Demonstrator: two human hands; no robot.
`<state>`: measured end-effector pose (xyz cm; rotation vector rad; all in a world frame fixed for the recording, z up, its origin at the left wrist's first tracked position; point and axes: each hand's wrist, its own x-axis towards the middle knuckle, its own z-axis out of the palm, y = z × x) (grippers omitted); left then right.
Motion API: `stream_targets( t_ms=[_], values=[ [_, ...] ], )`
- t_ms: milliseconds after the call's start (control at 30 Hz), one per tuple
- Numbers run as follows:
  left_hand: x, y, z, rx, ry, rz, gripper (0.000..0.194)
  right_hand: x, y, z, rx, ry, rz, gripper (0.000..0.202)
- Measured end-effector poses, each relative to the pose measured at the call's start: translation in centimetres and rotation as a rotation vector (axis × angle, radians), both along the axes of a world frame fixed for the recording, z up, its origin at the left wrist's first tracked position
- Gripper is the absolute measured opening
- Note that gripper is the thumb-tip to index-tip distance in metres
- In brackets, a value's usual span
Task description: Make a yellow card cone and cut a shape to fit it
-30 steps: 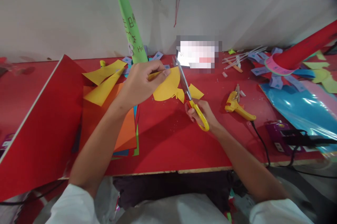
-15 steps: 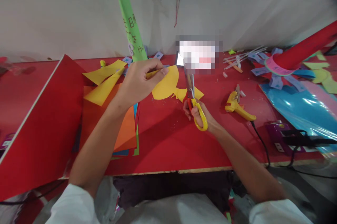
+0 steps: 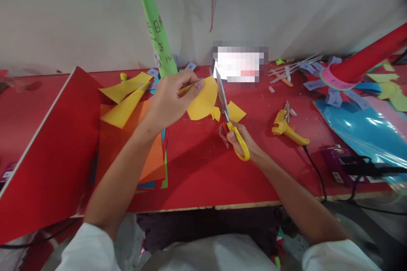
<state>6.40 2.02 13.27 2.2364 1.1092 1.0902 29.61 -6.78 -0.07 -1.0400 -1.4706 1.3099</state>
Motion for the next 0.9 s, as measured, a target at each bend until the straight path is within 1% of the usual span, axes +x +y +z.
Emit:
stream_targets(
  t_ms=[267,467,600,667,767,833,900],
  values=[
    [0.2,0.2,-0.4,-0.068,-0.031,-0.023,0.033,0.2,-0.2,-0.1,-0.013,-0.028,-0.04,0.076],
    [0.1,0.1,-0.5,-0.059,-0.016,-0.014,0.038,0.2,-0.2,0.6,-0.052,-0.059,-0.095,0.075],
    [0.1,0.1,-0.9,-0.157,-0.1,0.029,0.042,-0.3,0.1,0.8,-0.039,0.061,-0.092,0.075],
    [0.1,0.2,-1.0,-0.241,-0.156,0.032,0.045,-0.7,0.2,0.6,-0.012,0.117,-0.092,0.076],
    [0.3,0.3,-0.9,-0.335,-0.211,0.041,0.047,-1.2,0.3,0.0,0.008,0.133,-0.076,0.079],
    [0.5,0.4,-0.9,-0.344,-0.242,0.034,0.048,-1.4,0.2,-0.3,-0.007,0.131,-0.061,0.078],
    [0.8,0.5,-1.1,-0.335,-0.28,-0.002,0.047,-1.5,-0.1,-0.4,-0.024,0.137,-0.048,0.077]
  ],
)
